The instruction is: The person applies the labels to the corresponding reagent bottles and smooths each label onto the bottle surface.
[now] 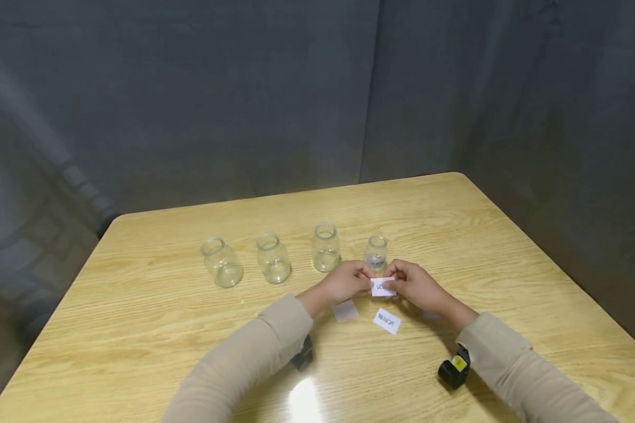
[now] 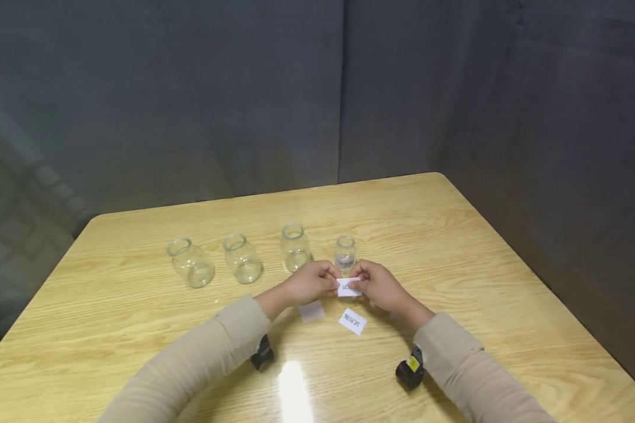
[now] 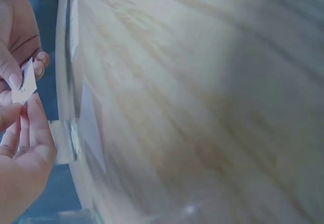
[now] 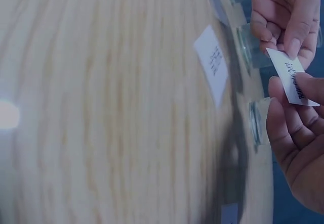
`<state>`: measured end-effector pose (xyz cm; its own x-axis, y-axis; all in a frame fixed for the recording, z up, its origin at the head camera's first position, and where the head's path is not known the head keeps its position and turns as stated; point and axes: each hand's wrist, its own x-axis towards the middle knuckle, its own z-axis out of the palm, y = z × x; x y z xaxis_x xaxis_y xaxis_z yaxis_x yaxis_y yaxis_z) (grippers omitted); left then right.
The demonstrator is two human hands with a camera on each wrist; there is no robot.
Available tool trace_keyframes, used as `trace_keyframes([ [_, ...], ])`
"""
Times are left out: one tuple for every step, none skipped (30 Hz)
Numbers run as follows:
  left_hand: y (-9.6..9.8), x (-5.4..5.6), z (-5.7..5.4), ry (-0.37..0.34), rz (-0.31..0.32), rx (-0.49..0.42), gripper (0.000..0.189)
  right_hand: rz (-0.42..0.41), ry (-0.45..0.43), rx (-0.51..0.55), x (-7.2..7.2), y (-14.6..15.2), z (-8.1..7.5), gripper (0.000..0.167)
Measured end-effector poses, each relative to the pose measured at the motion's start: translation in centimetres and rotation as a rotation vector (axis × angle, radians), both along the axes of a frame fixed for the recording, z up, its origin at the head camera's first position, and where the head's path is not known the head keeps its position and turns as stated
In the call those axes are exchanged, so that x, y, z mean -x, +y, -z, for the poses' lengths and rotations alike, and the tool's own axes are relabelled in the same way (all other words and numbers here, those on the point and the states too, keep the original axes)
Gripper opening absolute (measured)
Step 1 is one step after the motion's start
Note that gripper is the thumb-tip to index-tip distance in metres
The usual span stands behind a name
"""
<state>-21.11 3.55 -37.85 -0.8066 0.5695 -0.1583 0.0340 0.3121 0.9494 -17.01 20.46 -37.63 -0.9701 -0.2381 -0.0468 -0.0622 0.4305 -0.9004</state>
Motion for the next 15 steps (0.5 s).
trace_keyframes([
  [-0.1, 0.0, -0.2, -0.013, -0.003, -0.002, 0.005, 0.003, 0.001, 0.016, 0.0, 0.0, -0.1, 0.008],
  [-0.3, -0.1, -0.4, -0.026, -0.007, -0.007, 0.005, 0.005, 0.002, 0.032, 0.0, -0.1, -0.1, 0.008],
  [-0.4, -0.1, -0.5, -0.039, -0.01, -0.012, 0.005, 0.006, 0.003, 0.046, 0.0, -0.1, -0.1, 0.009],
  [-0.5, -0.1, -0.7, -0.051, -0.013, -0.015, 0.006, 0.004, 0.004, 0.059, 0.0, 0.0, -0.2, 0.01],
  [-0.6, -0.1, -0.9, -0.058, -0.014, -0.021, 0.006, 0.001, 0.004, 0.07, 0.0, 0.0, -0.2, 0.011],
  [-0.7, -0.1, -1.0, -0.071, -0.01, -0.03, 0.007, -0.006, 0.009, 0.084, 0.0, 0.1, -0.2, 0.011],
  [-0.8, -0.2, -1.2, -0.088, -0.008, -0.041, 0.008, -0.017, 0.018, 0.097, 0.0, 0.1, -0.2, 0.011],
  [-1.0, -0.3, -1.5, -0.104, -0.003, -0.053, 0.008, -0.03, 0.024, 0.115, -0.1, 0.2, -0.2, 0.012],
  [-1.1, -0.4, -1.7, -0.115, 0.007, -0.061, 0.009, -0.056, 0.045, 0.139, -0.1, 0.2, -0.2, 0.011],
  [-1.2, -0.5, -1.9, -0.121, 0.016, -0.069, 0.01, -0.066, 0.049, 0.151, -0.1, 0.2, -0.2, 0.011],
  [-1.3, -0.6, -2.1, -0.126, 0.025, -0.078, 0.011, -0.076, 0.05, 0.162, -0.1, 0.2, -0.2, 0.011],
  [-1.4, -0.7, -2.3, -0.131, 0.036, -0.08, 0.011, -0.086, 0.052, 0.169, -0.1, 0.3, -0.2, 0.011],
  [-1.5, -0.7, -2.3, -0.138, 0.047, -0.081, 0.012, -0.085, 0.043, 0.168, -0.1, 0.3, -0.2, 0.011],
  [-1.5, -0.6, -2.2, -0.141, 0.055, -0.083, 0.012, -0.082, 0.031, 0.165, -0.1, 0.3, -0.1, 0.011],
  [-1.5, -0.5, -2.0, -0.143, 0.063, -0.086, 0.013, -0.077, 0.02, 0.157, -0.1, 0.2, -0.1, 0.01],
])
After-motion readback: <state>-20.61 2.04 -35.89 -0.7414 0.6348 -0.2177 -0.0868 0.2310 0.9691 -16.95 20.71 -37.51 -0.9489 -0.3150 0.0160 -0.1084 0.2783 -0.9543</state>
